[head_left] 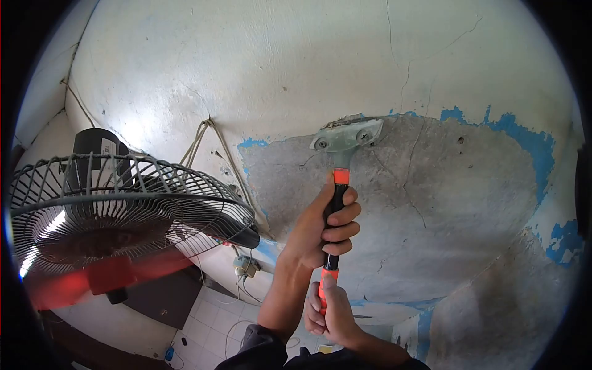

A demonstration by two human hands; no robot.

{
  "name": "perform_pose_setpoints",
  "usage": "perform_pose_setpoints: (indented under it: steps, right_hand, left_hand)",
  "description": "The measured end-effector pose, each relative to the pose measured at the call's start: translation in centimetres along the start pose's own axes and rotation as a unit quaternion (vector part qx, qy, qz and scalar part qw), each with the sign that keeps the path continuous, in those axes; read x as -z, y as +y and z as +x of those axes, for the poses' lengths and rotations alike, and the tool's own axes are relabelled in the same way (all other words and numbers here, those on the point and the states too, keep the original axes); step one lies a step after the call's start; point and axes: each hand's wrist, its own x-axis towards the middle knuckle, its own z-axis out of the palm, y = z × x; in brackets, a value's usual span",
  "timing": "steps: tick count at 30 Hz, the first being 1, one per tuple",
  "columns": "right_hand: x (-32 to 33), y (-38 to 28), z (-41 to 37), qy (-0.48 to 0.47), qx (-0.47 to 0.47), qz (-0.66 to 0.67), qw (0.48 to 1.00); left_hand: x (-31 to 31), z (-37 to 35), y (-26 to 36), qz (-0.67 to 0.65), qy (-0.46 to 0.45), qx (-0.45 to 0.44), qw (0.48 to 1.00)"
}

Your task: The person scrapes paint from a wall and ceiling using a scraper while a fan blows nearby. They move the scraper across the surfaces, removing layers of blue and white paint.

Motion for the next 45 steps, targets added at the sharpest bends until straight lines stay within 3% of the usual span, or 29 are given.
perform_pose_setpoints:
  steps: [13,24,27,37,45]
  right_hand:
    - [-0.1,1.0,0.4,-0.008,0.013,0.009,1.000]
    - [-1.1,2.1,1.7,-0.015,0.010,0.035,0.999]
    - [-1.9,2.2,3.1,-0.061,0.015,0.054,0.997]
    - [-1.9,4.1,5.3,-0.070,0.056,0.076,0.993]
    - [-0.9,4.3,7.0,-0.133,0.080,0.083,0.984]
  left_hand:
    - [0.6,-0.7,-0.4,-0.011,0.016,0.018,1.000]
    - [0.1,-0.3,1.6,0.070,0.034,0.032,0.996]
    - [0.5,-0.9,2.4,0.094,0.036,0.047,0.994]
    - [0.7,-1.0,3.3,0.142,0.043,0.061,0.987]
    - [1.0,-0.3,4.0,0.158,0.040,0.070,0.984]
